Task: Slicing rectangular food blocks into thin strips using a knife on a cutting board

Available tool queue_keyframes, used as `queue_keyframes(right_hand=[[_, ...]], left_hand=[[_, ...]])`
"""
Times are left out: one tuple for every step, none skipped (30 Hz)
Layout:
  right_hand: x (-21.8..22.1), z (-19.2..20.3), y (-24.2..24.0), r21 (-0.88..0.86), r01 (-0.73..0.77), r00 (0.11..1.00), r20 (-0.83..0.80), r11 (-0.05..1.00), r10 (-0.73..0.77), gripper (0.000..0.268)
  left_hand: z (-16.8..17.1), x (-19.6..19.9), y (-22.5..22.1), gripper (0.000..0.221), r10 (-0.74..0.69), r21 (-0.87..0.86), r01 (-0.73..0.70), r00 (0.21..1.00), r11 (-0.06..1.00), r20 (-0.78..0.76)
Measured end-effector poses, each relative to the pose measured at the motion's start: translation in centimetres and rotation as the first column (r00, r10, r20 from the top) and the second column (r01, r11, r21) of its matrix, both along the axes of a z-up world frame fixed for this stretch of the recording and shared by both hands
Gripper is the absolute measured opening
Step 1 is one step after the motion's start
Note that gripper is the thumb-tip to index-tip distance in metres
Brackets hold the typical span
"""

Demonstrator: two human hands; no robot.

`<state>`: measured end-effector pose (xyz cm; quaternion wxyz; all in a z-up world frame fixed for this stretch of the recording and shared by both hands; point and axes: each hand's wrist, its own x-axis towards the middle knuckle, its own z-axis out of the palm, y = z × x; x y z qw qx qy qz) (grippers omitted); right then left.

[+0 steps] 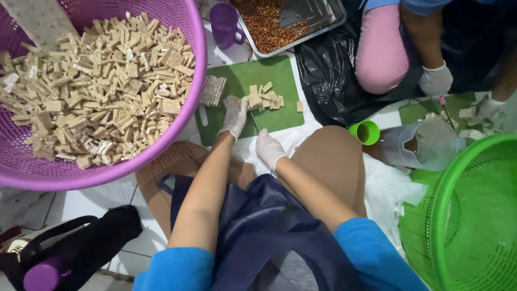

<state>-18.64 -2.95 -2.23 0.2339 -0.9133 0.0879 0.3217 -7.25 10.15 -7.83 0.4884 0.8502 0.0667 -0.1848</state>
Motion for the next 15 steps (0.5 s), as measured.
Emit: queue_keyframes(right_hand=[[0.3, -1.0, -0.4, 0.049, 0.042, 0.999, -0.019, 0.998, -0.041, 0.038], [0.7, -2.1, -0.9, 0.094, 0.081, 0.996, -0.042, 0.992, -0.077, 0.044], [0.5, 4.1, -0.3, 0.094, 0.08, 0.996, -0.037, 0.992, -0.076, 0.044], [0.1, 10.4, 1.0, 0.101, 0.113, 0.993, -0.035, 0.988, -0.11, 0.045], [-1.0, 16.6, 2.3, 0.108, 0.146, 0.989, -0.033, 0.983, -0.143, 0.046], [-0.6, 13.7, 1.4, 0.109, 0.146, 0.989, -0.035, 0.983, -0.143, 0.046], [-0.3, 10.7, 0.4, 0.129, 0.146, 0.986, 0.056, 0.981, -0.154, 0.044], [-1.1, 7.4, -0.7, 0.147, 0.152, 0.977, 0.129, 0.977, -0.172, 0.042], [-0.5, 9.9, -0.5, 0.147, 0.16, 0.978, 0.109, 0.976, -0.176, 0.042], [-1.0, 11.9, 0.0, 0.175, 0.212, 0.961, 0.143, 0.961, -0.238, 0.038], [-1.2, 14.1, 0.4, 0.201, 0.264, 0.938, 0.175, 0.943, -0.3, 0.034], [-0.2, 12.4, -0.7, 0.203, 0.254, 0.933, 0.204, 0.945, -0.295, 0.034], [1.0, 11.1, -1.7, 0.191, 0.287, 0.915, 0.235, 0.939, -0.327, 0.025], [0.9, 9.4, -2.6, 0.177, 0.326, 0.901, 0.24, 0.929, -0.362, 0.018], [2.0, 7.8, -4.3, 0.178, 0.323, 0.901, 0.244, 0.93, -0.359, 0.018]], left_hand=[[-2.2, 0.6, 0.0, 0.065, 0.031, -0.012, -0.032, 0.997, 0.999, -0.065], [-4.6, 1.2, 0.1, 0.065, 0.066, -0.025, -0.07, 0.989, 0.997, -0.132], [-4.8, 1.6, 0.1, 0.065, 0.067, -0.025, -0.071, 0.99, 0.997, -0.128], [-5.2, 1.6, 0.1, 0.059, 0.09, -0.055, -0.098, 0.987, 0.994, -0.13], [-5.5, 1.7, 0.2, 0.054, 0.113, -0.085, -0.125, 0.985, 0.988, -0.132], [-3.1, 0.9, 0.4, 0.054, 0.113, -0.083, -0.125, 0.985, 0.989, -0.134], [-0.9, 0.2, 0.5, 0.038, 0.155, -0.176, -0.142, 0.986, 0.974, 0.062], [0.9, -1.9, 0.5, 0.032, 0.205, -0.265, -0.14, 0.95, 0.954, 0.235], [-1.3, 0.6, 0.4, 0.032, 0.2, -0.26, -0.141, 0.956, 0.955, 0.217], [-4.3, 1.3, 0.5, 0.034, 0.198, -0.271, -0.148, 0.965, 0.951, 0.169], [-7.3, 1.8, 0.7, 0.04, 0.197, -0.281, -0.156, 0.973, 0.947, 0.121], [-3.9, 1.3, 0.4, 0.04, 0.201, -0.291, -0.152, 0.968, 0.945, 0.149], [-0.4, 0.6, 0.2, 0.039, 0.219, -0.289, -0.179, 0.969, 0.941, 0.113], [2.6, -1.8, 0.2, 0.039, 0.233, -0.277, -0.21, 0.971, 0.938, 0.053], [2.1, -1.8, 0.1, 0.039, 0.235, -0.279, -0.211, 0.97, 0.937, 0.056]])
